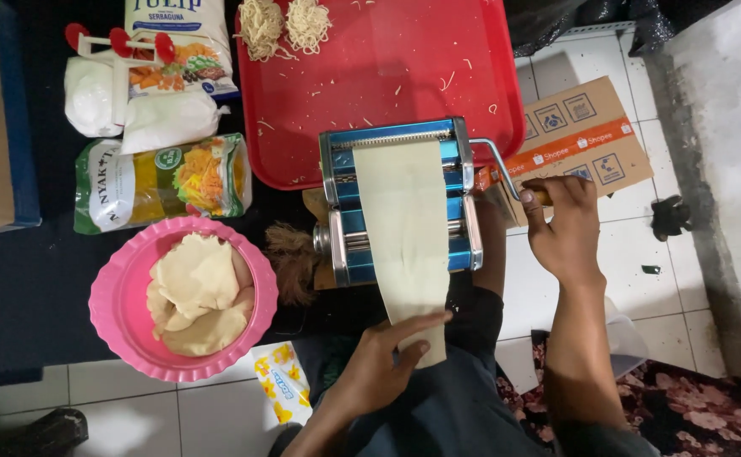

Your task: Using a manual pasta machine to flatten and thin out sheets of dough for noodle making.

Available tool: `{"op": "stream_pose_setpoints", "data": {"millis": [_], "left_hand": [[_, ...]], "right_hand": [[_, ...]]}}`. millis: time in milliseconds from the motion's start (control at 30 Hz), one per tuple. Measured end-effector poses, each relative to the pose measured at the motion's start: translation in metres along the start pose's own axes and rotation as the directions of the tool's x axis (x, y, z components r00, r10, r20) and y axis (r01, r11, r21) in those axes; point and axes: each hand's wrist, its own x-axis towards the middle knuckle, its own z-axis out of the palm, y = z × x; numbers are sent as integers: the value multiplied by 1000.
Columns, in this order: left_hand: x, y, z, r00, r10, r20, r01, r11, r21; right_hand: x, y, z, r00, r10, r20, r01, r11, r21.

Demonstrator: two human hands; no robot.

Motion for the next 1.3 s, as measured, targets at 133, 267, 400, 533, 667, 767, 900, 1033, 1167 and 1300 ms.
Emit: {"op": "stream_pose_setpoints", "data": {"millis": [133,267,400,533,667,767,900,1033,1167,1300], "left_hand": [[-6,-2,-2,993,-74,91,61,989,132],[-16,24,-8,973,-46,228,23,994,102],[-10,59,-15,981,133,140,-159,968,192],[25,113,-43,976,196,100,-213,954,210],[76,146,-75,881,474,-9,-450,841,301],[91,146,-89,792,610,24,-584,747,318],[92,73,-86,918,364,156,-373,667,645],[85,77,-70,679,700,222,-525,251,813],[72,43,-59,634,748,198,-477,176,861],[38,82,-52,827,532,184,-413,351,840]], "right_hand": [[-2,1,3,1000,-17,-11,17,1000,6],[-1,-2,2,999,-29,-16,30,999,19],[0,-1,4,998,-61,-30,61,998,2],[1,-3,2,998,-54,-16,54,999,2],[0,-2,4,999,-49,-23,49,999,12],[-2,2,8,997,-60,-55,62,998,34],[-1,-3,6,997,-45,-56,48,997,65],[1,-11,4,999,33,-35,-32,999,30],[1,-12,5,998,-5,-61,8,999,47],[0,-7,7,997,-17,-77,22,998,67]]}}
